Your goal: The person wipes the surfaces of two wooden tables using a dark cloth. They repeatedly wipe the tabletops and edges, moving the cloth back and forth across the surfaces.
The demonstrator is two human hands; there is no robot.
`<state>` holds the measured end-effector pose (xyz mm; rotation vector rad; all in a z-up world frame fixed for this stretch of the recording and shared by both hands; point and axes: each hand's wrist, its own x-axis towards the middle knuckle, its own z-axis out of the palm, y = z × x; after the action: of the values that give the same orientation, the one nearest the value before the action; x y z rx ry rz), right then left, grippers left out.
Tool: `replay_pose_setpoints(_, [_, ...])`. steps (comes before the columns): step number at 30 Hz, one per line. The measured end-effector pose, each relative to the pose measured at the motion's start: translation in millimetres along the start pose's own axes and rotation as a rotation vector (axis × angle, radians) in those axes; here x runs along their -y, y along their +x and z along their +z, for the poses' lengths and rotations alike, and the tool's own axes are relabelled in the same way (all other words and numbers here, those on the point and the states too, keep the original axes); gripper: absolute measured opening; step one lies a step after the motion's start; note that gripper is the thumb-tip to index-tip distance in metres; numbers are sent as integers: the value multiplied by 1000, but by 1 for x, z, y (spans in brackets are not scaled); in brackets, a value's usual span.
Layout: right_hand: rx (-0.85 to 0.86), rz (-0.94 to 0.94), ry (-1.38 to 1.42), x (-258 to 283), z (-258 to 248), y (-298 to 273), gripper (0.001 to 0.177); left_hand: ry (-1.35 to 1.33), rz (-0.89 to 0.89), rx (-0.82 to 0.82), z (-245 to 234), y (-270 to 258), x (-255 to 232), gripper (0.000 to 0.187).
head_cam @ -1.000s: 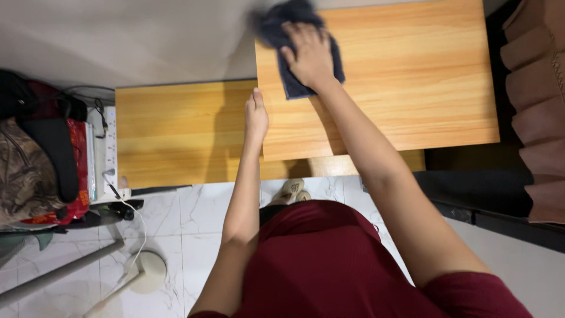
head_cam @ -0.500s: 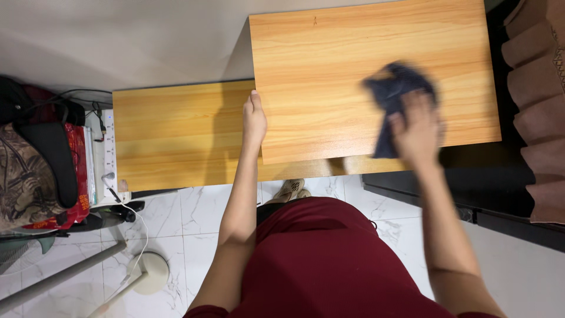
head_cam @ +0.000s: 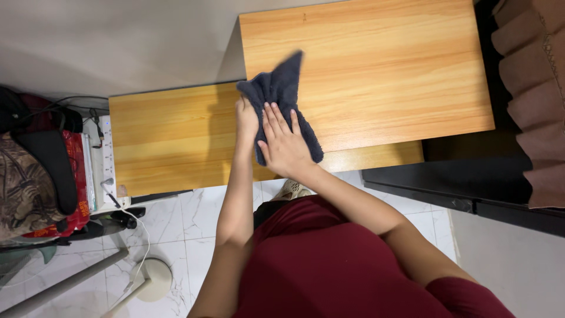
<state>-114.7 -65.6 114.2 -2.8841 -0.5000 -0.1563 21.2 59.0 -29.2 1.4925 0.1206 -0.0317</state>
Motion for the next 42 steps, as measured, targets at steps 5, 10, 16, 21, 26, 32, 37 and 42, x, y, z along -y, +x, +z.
replay_pose_setpoints(5, [-13,95,115,-93,-15,-54,58,173,93,-17,7,-19,-26,56])
replay_pose_setpoints(10, [-234,542,-47,-241,-57,-143,53,277,-15,-34,13,-34,-60,58])
replay_pose_setpoints(16, [-299,460,-190,-223,-21,-139,66,273,36,-29,11,-30,-62,57])
replay_pose_setpoints(21, [73,96,120,-45,14,-74,84,213,69,-46,4,-11,-21,56])
replay_pose_setpoints(26, [-164,-299,-83,-20,8,-57,62,211,127,-21,-6,16,12,56])
replay_pose_setpoints(32, [-72,-25,-17,-140,-35,-136,57,190,162,-19,6,-7,-16,59])
replay_pose_setpoints(37, [-275,20,-79,-170,-53,-165,49,187,71,8,14,-25,-46,62])
replay_pose_setpoints(42, [-261,-188,9,-99,-13,-114,50,251,51,-35,15,-20,-37,61])
